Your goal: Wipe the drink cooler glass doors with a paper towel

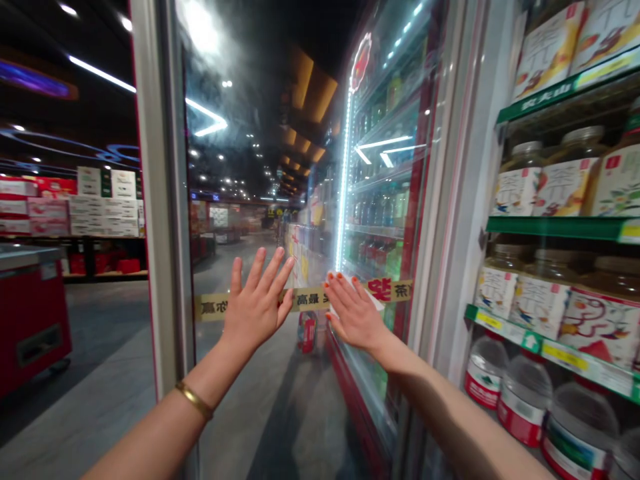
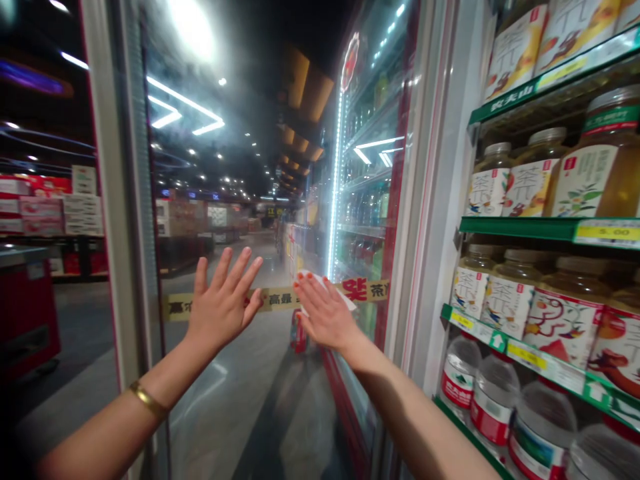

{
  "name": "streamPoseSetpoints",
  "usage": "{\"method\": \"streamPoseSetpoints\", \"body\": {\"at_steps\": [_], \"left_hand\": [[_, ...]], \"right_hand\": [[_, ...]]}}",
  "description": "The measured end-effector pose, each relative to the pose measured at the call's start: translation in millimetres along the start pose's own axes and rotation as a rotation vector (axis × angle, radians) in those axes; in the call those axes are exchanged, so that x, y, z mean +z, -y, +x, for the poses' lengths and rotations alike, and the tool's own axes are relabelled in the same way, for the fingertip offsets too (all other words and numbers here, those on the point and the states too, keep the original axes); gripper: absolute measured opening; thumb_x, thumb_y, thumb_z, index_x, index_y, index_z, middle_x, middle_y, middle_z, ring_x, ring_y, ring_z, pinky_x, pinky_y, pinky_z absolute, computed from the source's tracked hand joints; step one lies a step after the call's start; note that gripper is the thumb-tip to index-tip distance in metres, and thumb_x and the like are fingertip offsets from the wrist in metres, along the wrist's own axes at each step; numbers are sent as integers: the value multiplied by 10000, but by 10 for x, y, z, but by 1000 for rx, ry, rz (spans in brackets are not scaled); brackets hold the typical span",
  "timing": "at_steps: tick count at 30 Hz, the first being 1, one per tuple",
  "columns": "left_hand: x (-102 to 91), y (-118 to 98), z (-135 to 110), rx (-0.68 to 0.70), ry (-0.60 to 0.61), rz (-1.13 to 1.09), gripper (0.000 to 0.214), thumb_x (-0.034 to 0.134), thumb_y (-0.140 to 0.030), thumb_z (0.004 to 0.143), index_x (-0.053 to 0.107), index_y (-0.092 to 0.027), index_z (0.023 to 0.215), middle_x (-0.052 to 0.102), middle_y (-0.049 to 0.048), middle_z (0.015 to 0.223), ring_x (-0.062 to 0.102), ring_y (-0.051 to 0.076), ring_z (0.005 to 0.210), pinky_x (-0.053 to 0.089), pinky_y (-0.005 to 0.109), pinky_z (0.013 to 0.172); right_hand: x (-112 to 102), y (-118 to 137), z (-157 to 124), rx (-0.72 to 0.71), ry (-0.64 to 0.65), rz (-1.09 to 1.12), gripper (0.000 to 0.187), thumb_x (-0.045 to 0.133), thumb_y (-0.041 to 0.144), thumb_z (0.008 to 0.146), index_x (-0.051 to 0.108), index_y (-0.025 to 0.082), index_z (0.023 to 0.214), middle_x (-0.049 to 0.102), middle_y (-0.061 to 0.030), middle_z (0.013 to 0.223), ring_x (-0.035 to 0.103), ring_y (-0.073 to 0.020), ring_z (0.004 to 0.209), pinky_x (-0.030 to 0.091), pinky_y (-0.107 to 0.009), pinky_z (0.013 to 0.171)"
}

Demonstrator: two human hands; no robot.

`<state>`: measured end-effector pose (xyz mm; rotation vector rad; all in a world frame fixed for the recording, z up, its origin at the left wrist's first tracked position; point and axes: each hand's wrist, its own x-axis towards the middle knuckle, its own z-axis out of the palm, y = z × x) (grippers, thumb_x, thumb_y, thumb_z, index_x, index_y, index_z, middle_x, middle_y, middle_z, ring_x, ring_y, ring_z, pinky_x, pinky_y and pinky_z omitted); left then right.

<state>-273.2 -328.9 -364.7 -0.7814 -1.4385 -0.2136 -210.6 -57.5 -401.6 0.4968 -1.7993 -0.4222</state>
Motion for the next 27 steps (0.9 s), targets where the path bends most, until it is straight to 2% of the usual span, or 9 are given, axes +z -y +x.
{"method": "streamPoseSetpoints", "body": {"at_steps": [3,7,10,13,15,17,21,24,27], "left_hand": [[17,-5,12,4,-3,11,794,624,-363,1047,282,-274,1758,410,52,1760,110,224,1742,-43,531,1442],[23,2,-15,4,-23,-34,828,647,-341,1033,265,-256,1762,463,79,1734,203,244,1728,16,537,1446],[-30,56,-165,15,-31,-104,880,643,-272,1013,206,-242,1775,499,108,1710,336,265,1687,166,540,1432],[-142,183,-431,-41,-23,-78,881,653,-254,1001,227,-230,1772,498,118,1710,335,273,1687,235,511,1415],[-219,277,-611,-82,-3,-44,875,677,-288,996,264,-238,1765,480,110,1723,295,269,1701,218,491,1423],[-271,341,-735,-100,20,-26,882,684,-327,993,266,-247,1766,453,105,1739,257,265,1713,184,489,1434],[-288,356,-791,-106,12,5,895,679,-370,999,252,-207,1768,436,122,1747,163,246,1735,95,482,1448],[-283,343,-788,-85,1,-3,871,684,-356,1004,280,-191,1758,470,136,1730,163,227,1737,104,468,1447],[-282,347,-821,-67,-31,-17,893,685,-309,997,245,-182,1764,498,150,1712,211,227,1729,166,482,1438]], "right_hand": [[-100,-529,-61,400,-122,-66,800,416,307,1132,-28,247,1795,112,-103,1876,115,-261,1749,213,-614,1416],[-104,-690,669,745,-253,-53,760,305,327,1149,-87,208,1789,40,-157,1874,53,-327,1751,158,-752,1379],[-35,-159,968,295,-87,28,818,395,311,1127,-74,228,1792,116,-113,1872,105,-280,1749,181,-652,1416],[-33,188,704,-146,79,80,847,489,314,1107,3,255,1798,278,-62,1841,212,-214,1730,245,-519,1426],[-90,70,502,-81,74,46,854,491,323,1112,-16,257,1795,261,-67,1844,199,-224,1732,251,-536,1422],[-151,-196,528,210,-1,-11,841,444,338,1127,-63,239,1791,136,-104,1867,126,-278,1742,224,-627,1413],[-139,-260,1185,540,-133,-31,775,344,334,1137,-16,116,1788,22,-181,1869,23,-337,1745,141,-704,1405],[-60,261,1473,146,-33,69,723,396,304,1122,156,143,1785,216,-141,1855,136,-288,1743,169,-627,1429],[-61,622,1222,-283,117,177,622,459,314,1112,378,308,1729,440,10,1777,339,-180,1687,248,-450,1437]]}}
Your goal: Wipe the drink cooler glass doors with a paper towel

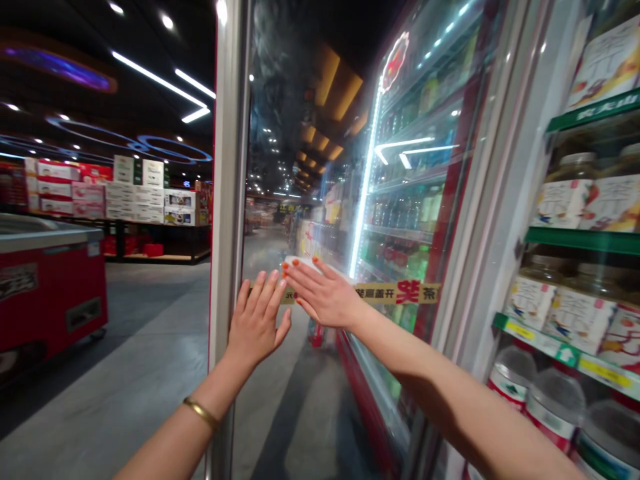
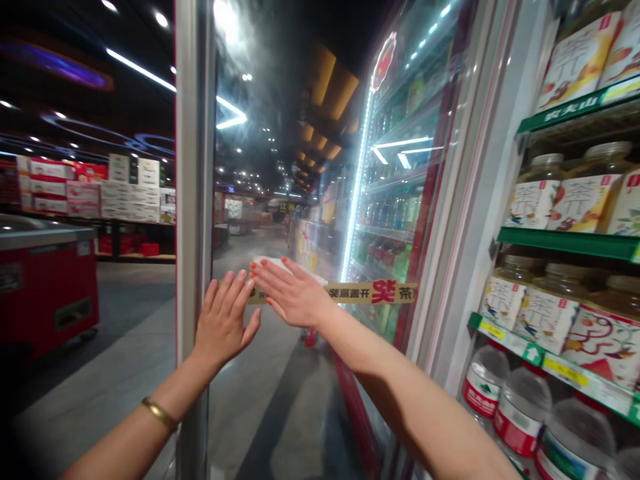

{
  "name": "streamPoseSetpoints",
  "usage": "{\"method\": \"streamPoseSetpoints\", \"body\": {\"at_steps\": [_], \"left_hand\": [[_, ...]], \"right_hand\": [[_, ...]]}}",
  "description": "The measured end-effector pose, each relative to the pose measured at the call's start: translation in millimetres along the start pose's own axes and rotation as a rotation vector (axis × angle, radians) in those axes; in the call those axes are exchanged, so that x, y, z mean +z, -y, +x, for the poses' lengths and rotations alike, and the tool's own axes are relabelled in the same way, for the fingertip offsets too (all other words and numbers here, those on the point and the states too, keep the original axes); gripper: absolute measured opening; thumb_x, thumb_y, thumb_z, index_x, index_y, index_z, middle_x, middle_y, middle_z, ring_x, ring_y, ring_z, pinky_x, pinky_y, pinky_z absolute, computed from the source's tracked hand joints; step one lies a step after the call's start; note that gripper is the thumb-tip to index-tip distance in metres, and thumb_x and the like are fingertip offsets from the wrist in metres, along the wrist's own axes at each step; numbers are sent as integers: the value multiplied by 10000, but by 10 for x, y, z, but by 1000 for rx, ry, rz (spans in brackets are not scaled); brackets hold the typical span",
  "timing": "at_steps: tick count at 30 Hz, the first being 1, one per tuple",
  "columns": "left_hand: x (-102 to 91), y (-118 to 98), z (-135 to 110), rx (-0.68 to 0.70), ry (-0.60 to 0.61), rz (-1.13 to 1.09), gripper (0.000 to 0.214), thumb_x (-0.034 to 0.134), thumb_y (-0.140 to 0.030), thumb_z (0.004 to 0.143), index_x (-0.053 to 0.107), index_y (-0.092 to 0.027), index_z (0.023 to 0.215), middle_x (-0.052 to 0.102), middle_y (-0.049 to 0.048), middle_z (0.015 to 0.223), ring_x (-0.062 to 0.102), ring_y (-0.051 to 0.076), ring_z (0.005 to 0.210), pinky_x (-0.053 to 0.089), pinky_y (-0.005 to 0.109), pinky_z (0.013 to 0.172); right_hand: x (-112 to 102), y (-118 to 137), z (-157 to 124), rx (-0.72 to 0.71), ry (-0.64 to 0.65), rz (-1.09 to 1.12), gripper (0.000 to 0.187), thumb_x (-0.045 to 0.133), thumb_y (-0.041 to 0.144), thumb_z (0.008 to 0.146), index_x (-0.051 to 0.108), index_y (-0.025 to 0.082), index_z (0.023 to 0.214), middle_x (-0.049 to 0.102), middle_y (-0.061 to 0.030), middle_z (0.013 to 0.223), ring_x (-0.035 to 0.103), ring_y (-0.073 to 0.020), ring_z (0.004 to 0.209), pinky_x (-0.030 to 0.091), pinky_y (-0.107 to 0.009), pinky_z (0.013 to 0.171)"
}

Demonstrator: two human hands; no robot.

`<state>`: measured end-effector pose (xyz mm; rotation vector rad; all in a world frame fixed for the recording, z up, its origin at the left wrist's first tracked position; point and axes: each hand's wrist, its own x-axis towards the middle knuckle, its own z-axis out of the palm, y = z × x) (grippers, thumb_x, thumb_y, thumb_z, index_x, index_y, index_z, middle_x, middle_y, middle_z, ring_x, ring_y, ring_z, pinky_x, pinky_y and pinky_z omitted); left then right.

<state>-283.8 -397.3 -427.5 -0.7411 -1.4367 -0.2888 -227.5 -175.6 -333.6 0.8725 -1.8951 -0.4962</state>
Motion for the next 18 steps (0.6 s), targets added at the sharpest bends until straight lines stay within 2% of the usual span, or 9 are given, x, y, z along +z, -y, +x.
{"method": "streamPoseSetpoints", "body": {"at_steps": [2,3,5,7,9,11,13,16,18], "left_hand": [[13,5,-25,-3,-6,-1,910,683,-295,992,222,-176,1768,506,155,1707,234,238,1724,185,495,1434],[25,6,-35,-8,0,-1,909,679,-298,992,221,-175,1767,512,155,1704,243,246,1722,185,502,1433],[55,10,-48,-16,16,-3,883,666,-309,996,244,-171,1759,527,158,1694,265,265,1717,181,520,1431],[85,16,-69,-21,19,-10,834,654,-301,996,294,-176,1738,531,160,1692,291,279,1710,201,538,1422],[104,22,-114,-29,-16,-25,779,657,-264,978,362,-194,1696,481,155,1732,300,281,1708,249,541,1408],[110,28,-183,-34,-101,-39,738,669,-223,946,420,-224,1640,358,131,1807,273,274,1718,287,525,1396],[109,32,-260,-44,-193,-43,739,679,-206,918,432,-252,1612,200,103,1865,216,284,1734,296,531,1392],[111,30,-343,-63,-241,-43,798,670,-224,913,373,-270,1652,111,101,1881,192,314,1739,301,573,1381],[120,24,-363,-63,-224,-46,827,665,-251,918,344,-268,1680,182,120,1866,251,322,1721,320,568,1372]], "right_hand": [[-23,4,-269,-51,23,18,590,479,337,1114,428,352,1702,519,44,1724,431,-152,1639,311,-393,1415],[-51,-80,-372,-17,5,11,609,473,332,1118,395,327,1722,517,16,1727,434,-172,1639,319,-429,1414],[-100,-320,-402,136,-54,-26,690,442,306,1126,228,248,1779,413,-77,1786,344,-245,1688,266,-576,1422],[-104,-485,-171,335,-120,-72,760,424,296,1127,74,212,1797,264,-123,1841,201,-292,1730,180,-675,1417],[-50,-450,198,439,-150,-89,783,432,302,1124,45,206,1798,196,-115,1861,130,-288,1744,134,-670,1425],[42,-235,505,325,-121,-52,756,443,297,1122,112,208,1795,243,-93,1853,160,-256,1741,142,-620,1439],[125,38,595,68,-55,13,685,449,289,1124,242,224,1774,335,-56,1825,240,-218,1724,191,-555,1445],[137,237,321,-245,32,95,545,470,285,1117,498,278,1661,508,16,1732,399,-155,1658,279,-418,1426],[63,133,80,-279,48,99,507,485,305,1112,562,326,1612,576,58,1677,465,-117,1614,303,-351,1408]]}}
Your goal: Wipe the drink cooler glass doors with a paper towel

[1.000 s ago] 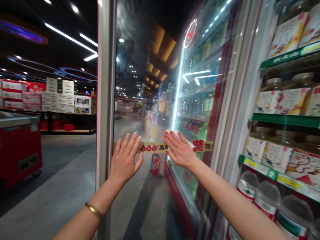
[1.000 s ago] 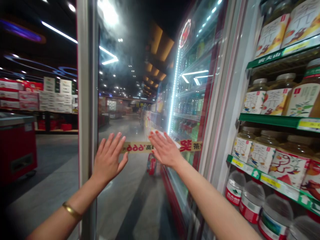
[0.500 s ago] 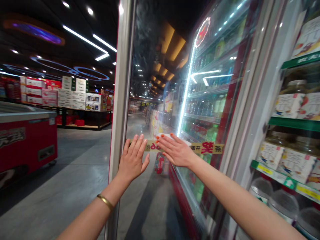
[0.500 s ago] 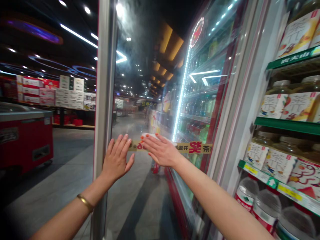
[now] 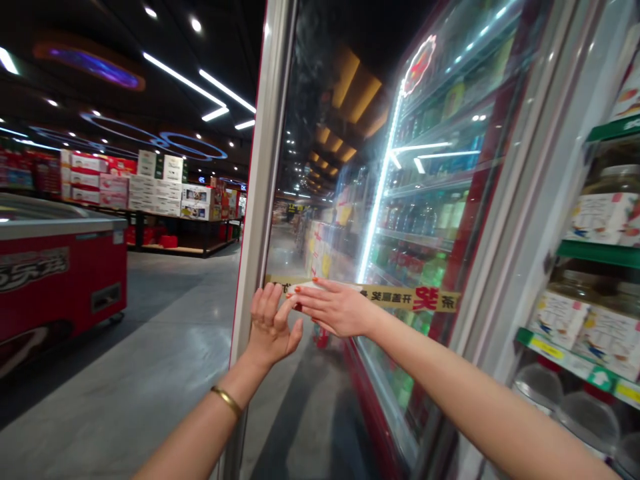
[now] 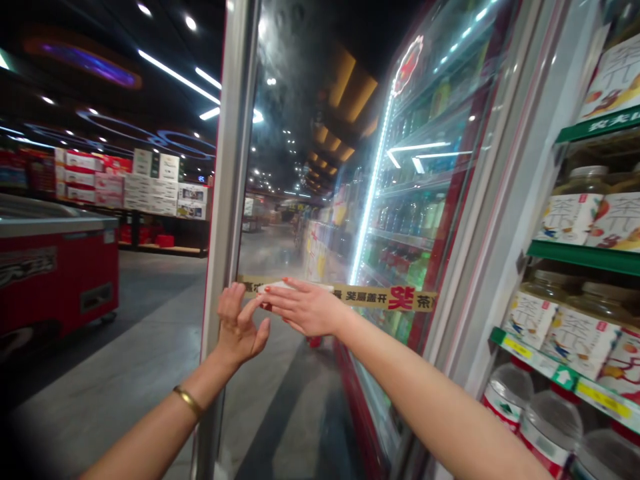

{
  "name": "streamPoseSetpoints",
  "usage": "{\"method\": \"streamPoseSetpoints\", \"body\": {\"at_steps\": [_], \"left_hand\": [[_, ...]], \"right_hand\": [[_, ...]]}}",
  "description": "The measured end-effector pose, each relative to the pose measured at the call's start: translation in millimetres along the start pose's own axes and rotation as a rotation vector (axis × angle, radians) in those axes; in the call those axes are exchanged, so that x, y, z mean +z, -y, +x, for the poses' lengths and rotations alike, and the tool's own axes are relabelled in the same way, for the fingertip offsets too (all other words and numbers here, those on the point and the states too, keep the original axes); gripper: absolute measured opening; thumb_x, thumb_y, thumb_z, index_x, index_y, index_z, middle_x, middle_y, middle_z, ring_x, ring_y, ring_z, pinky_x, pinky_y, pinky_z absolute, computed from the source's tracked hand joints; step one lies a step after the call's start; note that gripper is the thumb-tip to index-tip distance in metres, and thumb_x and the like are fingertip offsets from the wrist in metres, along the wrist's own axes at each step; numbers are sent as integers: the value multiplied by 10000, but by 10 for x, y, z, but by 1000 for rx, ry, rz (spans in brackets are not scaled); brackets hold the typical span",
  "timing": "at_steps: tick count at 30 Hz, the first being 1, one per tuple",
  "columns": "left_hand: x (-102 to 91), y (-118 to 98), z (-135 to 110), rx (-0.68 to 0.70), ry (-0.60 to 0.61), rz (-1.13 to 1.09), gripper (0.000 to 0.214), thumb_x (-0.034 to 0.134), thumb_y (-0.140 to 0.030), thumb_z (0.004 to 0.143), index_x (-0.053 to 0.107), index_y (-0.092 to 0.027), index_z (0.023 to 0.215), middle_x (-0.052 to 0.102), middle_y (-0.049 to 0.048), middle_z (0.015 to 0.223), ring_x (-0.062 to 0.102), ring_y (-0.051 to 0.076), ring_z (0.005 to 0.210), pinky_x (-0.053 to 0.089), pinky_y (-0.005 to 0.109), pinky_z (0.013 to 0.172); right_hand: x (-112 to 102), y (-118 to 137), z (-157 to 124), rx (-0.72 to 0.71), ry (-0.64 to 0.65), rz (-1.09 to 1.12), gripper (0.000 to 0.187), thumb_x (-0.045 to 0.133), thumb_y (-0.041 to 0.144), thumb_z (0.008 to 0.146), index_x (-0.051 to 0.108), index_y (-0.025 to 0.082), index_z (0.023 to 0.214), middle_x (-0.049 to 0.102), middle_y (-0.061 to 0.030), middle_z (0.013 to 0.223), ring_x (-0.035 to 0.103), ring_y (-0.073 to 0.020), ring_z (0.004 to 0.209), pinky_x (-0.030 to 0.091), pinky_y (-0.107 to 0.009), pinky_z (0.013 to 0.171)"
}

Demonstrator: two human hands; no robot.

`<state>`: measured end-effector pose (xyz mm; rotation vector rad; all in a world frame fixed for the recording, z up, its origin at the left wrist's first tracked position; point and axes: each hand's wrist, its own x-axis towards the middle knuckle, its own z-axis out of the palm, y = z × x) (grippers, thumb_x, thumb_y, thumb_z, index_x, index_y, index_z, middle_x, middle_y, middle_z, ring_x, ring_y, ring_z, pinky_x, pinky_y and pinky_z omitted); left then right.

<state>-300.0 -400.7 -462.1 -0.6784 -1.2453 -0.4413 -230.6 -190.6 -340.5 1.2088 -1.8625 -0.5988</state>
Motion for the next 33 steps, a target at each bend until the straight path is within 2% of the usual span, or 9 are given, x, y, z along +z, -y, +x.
{"method": "streamPoseSetpoints", "body": {"at_steps": [3,6,9,12,16,19,22,28,33], "left_hand": [[23,-3,-4,-1,39,-6,864,670,-287,922,313,-270,1709,298,144,1827,318,331,1697,320,559,1373],[37,13,-6,-3,50,-11,900,667,-289,930,267,-276,1736,312,151,1821,319,336,1697,305,565,1380],[27,42,-12,-1,38,-19,902,651,-280,946,245,-272,1752,281,149,1834,304,329,1704,314,566,1378],[0,40,14,28,64,-35,871,630,-265,971,255,-276,1757,308,128,1828,286,302,1712,286,539,1397],[18,-78,221,19,160,-82,851,568,-234,1011,196,-235,1776,334,134,1812,220,273,1730,220,519,1420],[116,-190,463,57,265,-81,834,496,-228,1039,122,-165,1782,348,154,1795,205,256,1729,194,496,1423],[175,-206,592,144,352,-12,815,497,-283,1059,140,-174,1784,376,127,1783,223,233,1721,125,433,1436],[-6,38,581,95,318,72,815,561,-503,1069,260,-161,1744,301,191,1805,204,294,1729,153,535,1426],[276,-151,1000,-146,192,102,882,632,-483,1043,178,-181,1736,81,226,1846,60,361,1745,193,713,1380]], "right_hand": [[-131,-251,-143,245,-72,-73,612,451,289,1118,387,252,1726,453,-27,1766,355,-181,1682,233,-482,1435],[-125,-374,116,566,-178,-153,714,424,257,1111,194,190,1783,256,-119,1847,183,-258,1739,146,-633,1429],[26,-195,410,439,-134,-133,710,475,300,1097,256,258,1771,296,-77,1843,201,-230,1736,167,-596,1433],[164,71,411,275,-71,-37,732,499,283,1046,318,208,1751,327,-85,1832,209,-228,1735,188,-543,1437],[195,187,196,422,-186,123,967,432,128,934,-37,84,1778,191,-161,1861,146,-219,1745,241,-558,1423],[183,159,153,509,-317,247,1075,401,61,883,-233,149,1747,49,-144,1883,110,-202,1747,323,-537,1399],[149,126,124,551,-408,338,1088,386,40,875,-218,234,1759,43,-96,1892,120,-197,1745,362,-526,1385],[-107,-209,-478,629,-351,68,902,390,119,1022,-10,348,1797,253,-26,1864,223,-237,1732,281,-624,1400],[-332,-709,-1333,905,-358,-331,826,456,246,1083,56,347,1798,223,-48,1872,242,-323,1727,220,-692,1388]]}}
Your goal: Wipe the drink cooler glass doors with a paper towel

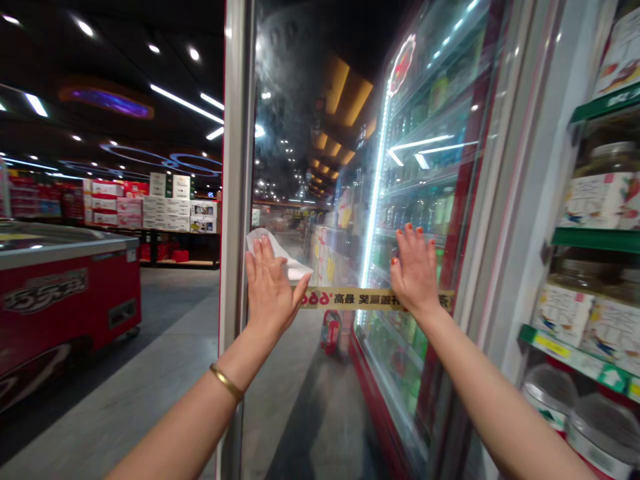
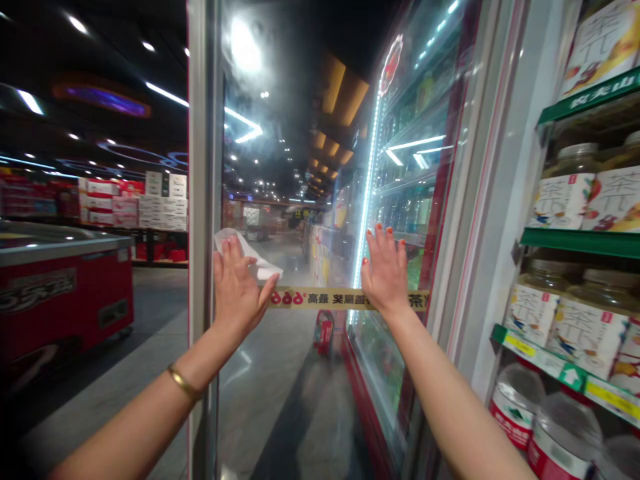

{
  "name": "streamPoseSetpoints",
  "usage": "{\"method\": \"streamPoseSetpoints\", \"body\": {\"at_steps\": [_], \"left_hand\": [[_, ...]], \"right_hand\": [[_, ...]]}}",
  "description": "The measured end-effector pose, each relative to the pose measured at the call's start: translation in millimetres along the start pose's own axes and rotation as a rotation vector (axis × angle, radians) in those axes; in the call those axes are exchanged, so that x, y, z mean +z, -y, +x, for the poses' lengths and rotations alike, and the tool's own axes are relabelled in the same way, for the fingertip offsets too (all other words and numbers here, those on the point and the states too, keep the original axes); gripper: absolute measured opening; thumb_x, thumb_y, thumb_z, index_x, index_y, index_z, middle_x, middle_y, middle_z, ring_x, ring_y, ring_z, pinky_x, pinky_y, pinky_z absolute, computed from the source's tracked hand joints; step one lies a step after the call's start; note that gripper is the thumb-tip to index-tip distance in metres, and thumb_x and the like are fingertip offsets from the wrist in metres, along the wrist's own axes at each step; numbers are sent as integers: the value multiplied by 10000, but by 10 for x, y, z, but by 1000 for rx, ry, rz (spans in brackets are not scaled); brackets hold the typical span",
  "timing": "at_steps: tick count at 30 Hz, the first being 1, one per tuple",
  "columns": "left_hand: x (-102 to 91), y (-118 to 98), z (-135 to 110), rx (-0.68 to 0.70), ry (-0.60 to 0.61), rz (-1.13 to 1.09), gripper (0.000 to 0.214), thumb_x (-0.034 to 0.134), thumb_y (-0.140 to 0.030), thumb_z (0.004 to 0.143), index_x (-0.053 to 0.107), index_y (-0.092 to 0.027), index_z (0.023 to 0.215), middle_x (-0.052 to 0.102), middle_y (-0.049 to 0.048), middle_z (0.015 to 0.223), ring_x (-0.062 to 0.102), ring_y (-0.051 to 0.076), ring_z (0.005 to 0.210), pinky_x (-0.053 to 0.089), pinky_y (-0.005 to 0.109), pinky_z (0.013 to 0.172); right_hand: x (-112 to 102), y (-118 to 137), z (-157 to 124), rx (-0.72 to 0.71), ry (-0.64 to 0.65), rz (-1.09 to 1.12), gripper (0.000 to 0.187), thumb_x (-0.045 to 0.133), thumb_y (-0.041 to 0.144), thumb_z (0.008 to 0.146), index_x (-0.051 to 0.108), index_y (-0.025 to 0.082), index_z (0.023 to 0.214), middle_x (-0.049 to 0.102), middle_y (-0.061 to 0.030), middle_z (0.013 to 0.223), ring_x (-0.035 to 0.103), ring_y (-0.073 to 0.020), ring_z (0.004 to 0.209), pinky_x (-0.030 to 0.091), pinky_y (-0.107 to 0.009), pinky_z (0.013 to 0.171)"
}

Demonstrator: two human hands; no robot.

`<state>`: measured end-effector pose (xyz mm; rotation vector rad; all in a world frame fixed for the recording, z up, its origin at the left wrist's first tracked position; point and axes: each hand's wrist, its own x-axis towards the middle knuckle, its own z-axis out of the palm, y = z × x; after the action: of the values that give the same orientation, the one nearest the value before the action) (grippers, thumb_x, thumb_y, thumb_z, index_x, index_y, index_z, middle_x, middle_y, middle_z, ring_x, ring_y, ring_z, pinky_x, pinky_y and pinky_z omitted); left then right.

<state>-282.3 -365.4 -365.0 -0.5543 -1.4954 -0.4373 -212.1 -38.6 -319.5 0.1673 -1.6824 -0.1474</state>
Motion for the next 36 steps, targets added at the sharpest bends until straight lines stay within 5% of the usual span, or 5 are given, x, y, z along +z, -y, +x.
{"method": "streamPoseSetpoints", "body": {"at_steps": [7,14,20,26,36], "left_hand": [[-147,108,-210,368,252,15,924,532,-507,1065,53,-194,1791,299,105,1819,131,229,1738,80,442,1450],[41,-96,391,-9,126,75,835,375,-454,1129,-71,-174,1776,-6,127,1864,-20,297,1748,89,574,1445],[96,-216,14,615,341,79,893,508,-618,1080,71,-299,1790,105,3,1868,21,223,1749,45,413,1449],[170,190,529,39,250,101,1141,414,-808,1025,-166,-148,1753,-85,167,1854,-90,349,1738,58,623,1426],[347,-91,72,429,302,67,781,395,-491,1128,32,-287,1789,209,15,1844,44,186,1740,9,448,1449]], "right_hand": [[-42,-510,-104,-76,-40,-120,812,484,370,1106,64,325,1800,151,-64,1884,182,-336,1740,239,-668,1385],[-8,-375,-308,-34,-43,-144,871,518,352,1078,32,311,1801,156,-68,1881,202,-346,1736,196,-669,1396],[-4,-491,-902,-84,-33,-99,856,549,385,1055,125,335,1798,213,-46,1871,201,-345,1737,134,-678,1401],[14,-529,-957,-94,-21,-96,880,589,438,1050,145,309,1798,259,-69,1860,219,-348,1731,125,-673,1403],[8,-474,-938,-72,9,-111,896,590,436,1053,109,321,1800,273,-60,1857,264,-355,1715,111,-684,1399]]}}
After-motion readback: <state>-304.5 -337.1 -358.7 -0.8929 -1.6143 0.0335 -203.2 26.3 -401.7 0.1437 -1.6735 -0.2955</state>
